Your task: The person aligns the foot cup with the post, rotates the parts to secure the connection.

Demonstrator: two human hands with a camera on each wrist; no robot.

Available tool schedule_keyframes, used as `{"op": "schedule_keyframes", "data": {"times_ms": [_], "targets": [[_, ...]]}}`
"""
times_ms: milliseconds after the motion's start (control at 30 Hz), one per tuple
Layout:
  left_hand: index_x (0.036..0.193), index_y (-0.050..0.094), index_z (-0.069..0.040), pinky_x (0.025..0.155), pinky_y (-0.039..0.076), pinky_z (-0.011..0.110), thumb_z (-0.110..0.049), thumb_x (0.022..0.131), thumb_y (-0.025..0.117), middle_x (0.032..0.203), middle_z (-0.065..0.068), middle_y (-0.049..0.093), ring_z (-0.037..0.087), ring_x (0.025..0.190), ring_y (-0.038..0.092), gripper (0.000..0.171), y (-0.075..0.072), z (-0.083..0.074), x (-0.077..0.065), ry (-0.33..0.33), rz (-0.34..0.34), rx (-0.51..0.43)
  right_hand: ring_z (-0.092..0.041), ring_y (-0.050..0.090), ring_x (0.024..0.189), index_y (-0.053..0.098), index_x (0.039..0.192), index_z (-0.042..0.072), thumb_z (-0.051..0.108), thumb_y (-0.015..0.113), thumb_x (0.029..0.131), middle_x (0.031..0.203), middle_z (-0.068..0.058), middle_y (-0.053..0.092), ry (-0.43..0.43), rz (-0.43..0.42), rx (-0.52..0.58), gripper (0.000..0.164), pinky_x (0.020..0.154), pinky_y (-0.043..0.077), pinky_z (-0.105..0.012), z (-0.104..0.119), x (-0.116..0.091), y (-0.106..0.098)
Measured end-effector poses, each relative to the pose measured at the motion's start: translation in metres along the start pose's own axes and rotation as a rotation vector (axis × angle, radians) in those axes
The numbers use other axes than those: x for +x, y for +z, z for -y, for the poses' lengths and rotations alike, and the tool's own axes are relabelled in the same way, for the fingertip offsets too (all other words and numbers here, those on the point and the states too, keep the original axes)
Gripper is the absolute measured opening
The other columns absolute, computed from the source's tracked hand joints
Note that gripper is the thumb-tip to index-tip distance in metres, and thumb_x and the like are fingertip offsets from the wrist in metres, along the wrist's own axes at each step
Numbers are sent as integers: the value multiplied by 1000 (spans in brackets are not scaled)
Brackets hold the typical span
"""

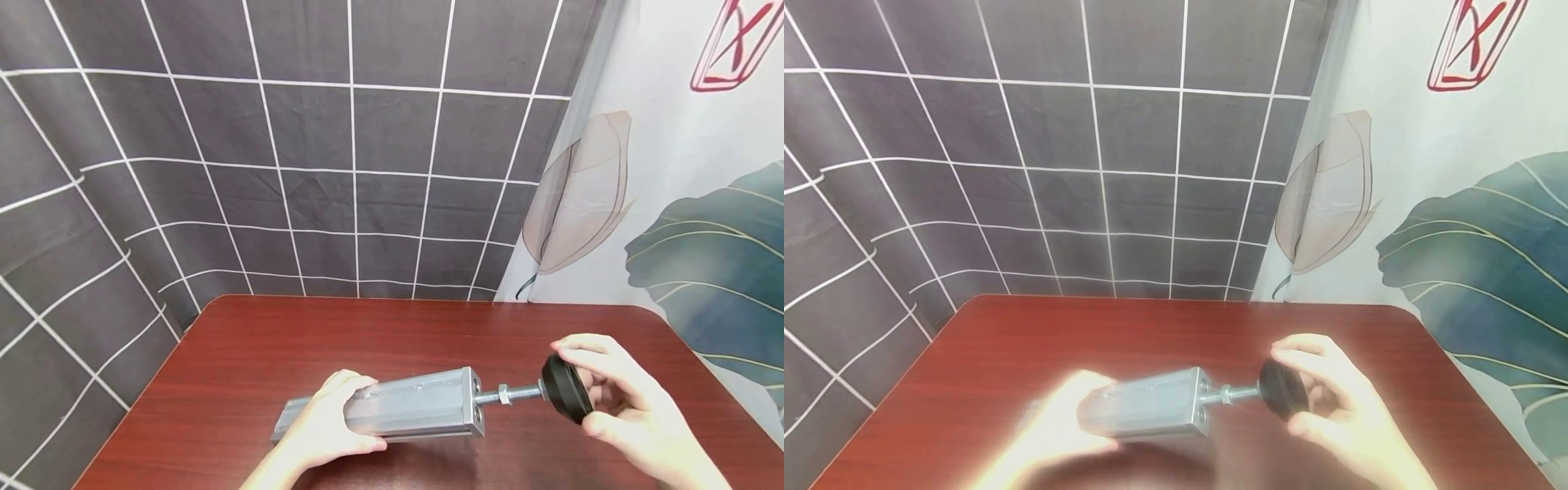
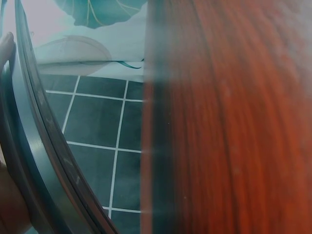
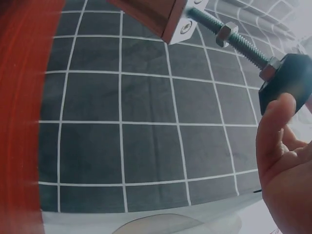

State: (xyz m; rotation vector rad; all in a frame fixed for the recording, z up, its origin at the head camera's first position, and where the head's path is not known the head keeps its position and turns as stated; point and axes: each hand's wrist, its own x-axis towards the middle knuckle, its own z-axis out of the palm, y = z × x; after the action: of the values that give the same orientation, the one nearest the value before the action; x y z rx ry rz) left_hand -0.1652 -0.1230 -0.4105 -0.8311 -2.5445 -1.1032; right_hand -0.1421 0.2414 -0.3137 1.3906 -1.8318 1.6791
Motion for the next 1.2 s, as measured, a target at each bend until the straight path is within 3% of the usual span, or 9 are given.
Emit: {"op": "schedule_keyframes", "data": {"times_ms": [67,267,367,467,567,700,900,1033,1200], "targets": [[114,60,-23,81,44,28,-47,60,84,108,-17,52,6,97,49,64,-1,0,0,-3,-3,-3,-14,57,85,42,131,-13,-7,68,77,135,-14,39,52,47,-20,60,52,43,-23,4,-3,-3],[114,60,-23,80,44,27,-48,60,84,107,-17,52,6,97,50,65,-2,-3,0,-6,-1,3,-17,61,88,27,136,-17,-19,70,65,138,-16,30,239,202,-104,83,69,51,-23,17,-10,-16],[114,60,-24,81,44,27,-49,58,84,108,-19,51,4,97,49,66,-1,-2,-1,-8,3,11,-14,61,83,30,135,-15,-23,69,64,134,-12,34,239,211,-112,82,62,50,-22,17,-12,-20],[114,60,-25,81,44,26,-49,57,84,108,-20,51,3,98,49,67,-1,-2,-1,-11,4,12,-10,57,75,37,134,-11,-20,74,59,129,-8,40,208,150,-142,84,49,44,-21,14,-13,-20],[115,60,-26,81,44,27,-50,57,84,108,-20,51,3,97,49,67,-1,-3,0,-20,6,2,-10,54,70,40,132,-11,-20,75,57,128,-9,43,138,83,-64,83,42,37,-23,11,-9,-16],[115,59,-25,81,44,27,-49,58,84,108,-19,51,4,97,49,66,0,-3,0,-9,4,-6,-12,50,73,43,128,-15,-13,77,62,122,-11,47,14,18,36,74,43,35,-24,5,-2,-8],[115,59,-25,80,44,27,-48,60,84,107,-18,52,5,96,50,64,0,-3,0,3,-1,-8,-11,50,78,51,120,-16,-5,79,64,102,-9,52,-50,-118,-66,63,48,38,-21,-1,1,1],[114,60,-24,80,44,27,-48,60,84,108,-17,52,5,96,50,64,1,-3,0,-7,-8,-11,-10,54,80,49,124,-13,-4,76,71,117,-11,48,-10,-99,-53,60,51,41,-21,-1,0,1],[113,60,-23,80,45,27,-48,58,85,108,-17,52,4,97,49,65,3,-3,1,-38,-22,-6,-13,60,87,42,132,-11,5,72,79,135,-14,35,66,22,-64,62,58,47,-19,3,-4,-6]]}}
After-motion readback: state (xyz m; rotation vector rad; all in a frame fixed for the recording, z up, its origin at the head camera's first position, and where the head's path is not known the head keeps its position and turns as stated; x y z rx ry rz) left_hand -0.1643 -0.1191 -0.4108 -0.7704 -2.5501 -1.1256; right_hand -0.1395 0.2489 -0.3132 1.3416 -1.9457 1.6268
